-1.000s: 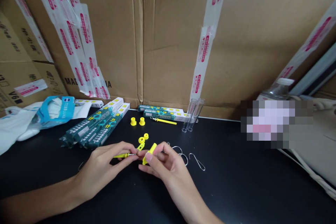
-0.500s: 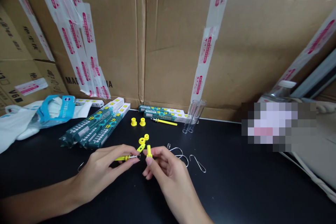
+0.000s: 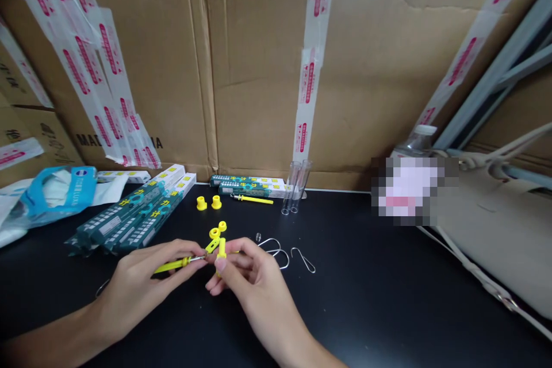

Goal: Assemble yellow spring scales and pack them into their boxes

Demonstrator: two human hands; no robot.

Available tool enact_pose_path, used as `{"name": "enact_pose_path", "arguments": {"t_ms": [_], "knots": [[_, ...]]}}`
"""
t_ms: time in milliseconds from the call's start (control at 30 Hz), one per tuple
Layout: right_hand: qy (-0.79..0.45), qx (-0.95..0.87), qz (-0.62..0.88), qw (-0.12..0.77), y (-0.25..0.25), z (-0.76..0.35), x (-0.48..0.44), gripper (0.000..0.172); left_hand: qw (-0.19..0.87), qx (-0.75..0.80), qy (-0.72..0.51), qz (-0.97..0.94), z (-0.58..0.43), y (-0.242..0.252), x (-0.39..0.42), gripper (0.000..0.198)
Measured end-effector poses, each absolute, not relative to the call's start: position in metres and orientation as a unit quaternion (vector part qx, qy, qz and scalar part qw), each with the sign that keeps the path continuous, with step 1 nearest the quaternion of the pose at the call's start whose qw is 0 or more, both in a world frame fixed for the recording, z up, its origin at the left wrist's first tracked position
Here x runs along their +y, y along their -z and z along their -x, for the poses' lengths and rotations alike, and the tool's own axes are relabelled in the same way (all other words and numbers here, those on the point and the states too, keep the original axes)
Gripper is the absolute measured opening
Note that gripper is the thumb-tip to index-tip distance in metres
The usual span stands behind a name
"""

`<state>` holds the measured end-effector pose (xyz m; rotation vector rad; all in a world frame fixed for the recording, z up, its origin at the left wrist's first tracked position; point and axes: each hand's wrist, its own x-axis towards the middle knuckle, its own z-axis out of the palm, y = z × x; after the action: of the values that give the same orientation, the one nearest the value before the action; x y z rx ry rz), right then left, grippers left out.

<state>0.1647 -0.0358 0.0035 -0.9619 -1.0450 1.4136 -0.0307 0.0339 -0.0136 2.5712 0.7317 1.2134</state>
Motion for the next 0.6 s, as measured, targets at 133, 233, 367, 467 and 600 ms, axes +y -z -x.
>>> {"name": "enact_pose_path", "arguments": {"t_ms": [133,233,367,467,600], "knots": [[-0.582,-0.453,0.397,0.546,0.0006,-0.1629,-0.0374,0.029,0.109,0.253,-0.400,-0.874,0.0305,0.0099,0.0323,0.012],[-0.572,-0.460,0.398,0.550,0.0016,-0.1617,-0.0397,0.028,0.109,0.253,-0.389,-0.879,0.0310,0.0098,0.0320,0.012],[-0.580,-0.457,0.392,0.549,-0.0008,-0.1620,-0.0410,0.027,0.111,0.255,-0.386,-0.880,0.0314,0.0117,0.0330,0.011],[-0.579,-0.458,0.389,0.551,-0.0017,-0.1623,-0.0400,0.026,0.115,0.254,-0.388,-0.878,0.0314,0.0126,0.0336,0.012],[-0.573,-0.462,0.390,0.553,0.0000,-0.1613,-0.0385,0.026,0.125,0.268,-0.383,-0.875,0.0316,0.0127,0.0333,0.012]]}}
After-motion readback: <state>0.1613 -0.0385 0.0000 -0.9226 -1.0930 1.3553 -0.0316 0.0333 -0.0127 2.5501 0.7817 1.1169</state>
